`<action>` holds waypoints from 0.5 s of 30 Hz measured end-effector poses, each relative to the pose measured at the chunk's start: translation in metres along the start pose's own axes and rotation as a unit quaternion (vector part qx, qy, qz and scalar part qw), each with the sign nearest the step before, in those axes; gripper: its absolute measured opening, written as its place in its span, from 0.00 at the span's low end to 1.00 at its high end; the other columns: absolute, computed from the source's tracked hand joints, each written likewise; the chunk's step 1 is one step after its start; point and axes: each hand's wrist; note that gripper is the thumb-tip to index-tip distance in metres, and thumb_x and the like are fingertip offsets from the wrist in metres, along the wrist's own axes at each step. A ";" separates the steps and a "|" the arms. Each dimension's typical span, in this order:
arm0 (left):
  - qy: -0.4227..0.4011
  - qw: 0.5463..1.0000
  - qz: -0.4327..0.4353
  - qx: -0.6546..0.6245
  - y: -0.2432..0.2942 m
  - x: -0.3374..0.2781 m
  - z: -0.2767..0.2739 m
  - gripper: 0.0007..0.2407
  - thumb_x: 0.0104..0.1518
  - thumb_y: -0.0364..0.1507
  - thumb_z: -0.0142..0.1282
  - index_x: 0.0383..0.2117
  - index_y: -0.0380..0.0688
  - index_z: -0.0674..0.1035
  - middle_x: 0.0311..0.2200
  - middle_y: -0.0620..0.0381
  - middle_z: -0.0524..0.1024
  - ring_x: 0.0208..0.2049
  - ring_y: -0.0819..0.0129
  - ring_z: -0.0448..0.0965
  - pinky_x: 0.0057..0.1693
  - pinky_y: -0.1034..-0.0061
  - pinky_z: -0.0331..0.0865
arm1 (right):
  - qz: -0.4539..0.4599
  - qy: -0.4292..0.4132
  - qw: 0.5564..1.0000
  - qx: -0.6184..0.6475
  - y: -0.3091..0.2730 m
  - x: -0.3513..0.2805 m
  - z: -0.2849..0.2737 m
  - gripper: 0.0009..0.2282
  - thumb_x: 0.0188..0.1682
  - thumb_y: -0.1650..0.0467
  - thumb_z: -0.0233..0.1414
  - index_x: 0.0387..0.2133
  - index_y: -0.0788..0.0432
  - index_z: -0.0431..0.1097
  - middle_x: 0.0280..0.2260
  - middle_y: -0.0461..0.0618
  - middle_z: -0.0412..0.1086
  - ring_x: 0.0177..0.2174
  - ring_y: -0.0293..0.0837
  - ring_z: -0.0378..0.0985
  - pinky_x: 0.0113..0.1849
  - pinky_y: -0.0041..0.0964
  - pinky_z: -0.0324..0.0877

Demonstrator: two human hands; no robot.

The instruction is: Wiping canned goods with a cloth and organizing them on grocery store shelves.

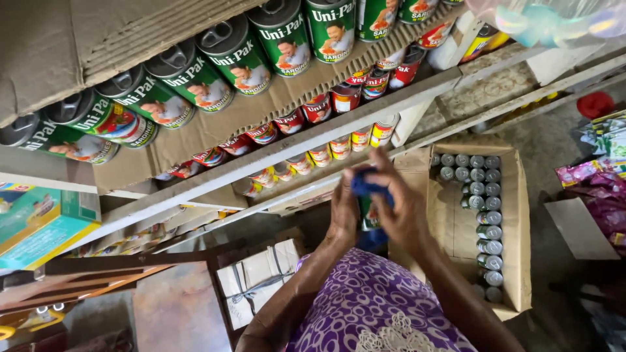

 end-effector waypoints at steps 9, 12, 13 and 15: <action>0.077 0.991 -0.005 -0.112 0.015 0.018 0.000 0.27 0.58 0.51 0.53 0.51 0.39 0.80 0.37 0.49 0.74 0.38 0.62 0.76 0.47 0.67 0.75 | 0.130 -0.001 0.991 -0.016 -0.023 0.000 -0.004 0.08 0.51 0.66 0.58 0.43 0.48 0.75 0.42 0.55 0.79 0.44 0.58 0.80 0.41 0.47 0.76; 0.087 0.990 0.042 -0.101 0.005 0.027 -0.011 0.26 0.61 0.49 0.51 0.55 0.39 0.77 0.37 0.52 0.71 0.38 0.66 0.75 0.47 0.71 0.73 | -0.012 -0.012 1.000 -0.009 -0.025 -0.007 0.002 0.06 0.52 0.72 0.54 0.39 0.55 0.77 0.59 0.51 0.71 0.59 0.55 0.69 0.52 0.46 0.71; 0.071 0.993 0.037 -0.083 0.010 0.022 -0.009 0.26 0.61 0.49 0.51 0.54 0.41 0.78 0.36 0.52 0.70 0.37 0.66 0.74 0.47 0.71 0.72 | -0.037 -0.021 0.999 -0.022 -0.021 -0.007 0.003 0.06 0.51 0.74 0.54 0.40 0.56 0.76 0.60 0.51 0.69 0.60 0.56 0.67 0.53 0.48 0.70; 0.054 0.996 0.033 -0.063 0.011 0.016 -0.005 0.26 0.60 0.50 0.51 0.54 0.42 0.79 0.35 0.53 0.70 0.37 0.66 0.73 0.48 0.71 0.72 | -0.063 -0.029 0.997 -0.034 -0.009 -0.002 0.005 0.07 0.50 0.75 0.54 0.40 0.57 0.75 0.61 0.51 0.67 0.61 0.57 0.65 0.54 0.49 0.69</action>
Point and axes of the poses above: each hand's wrist, its own x-axis towards the middle knuckle, its own z-axis out of the palm, y = z × x
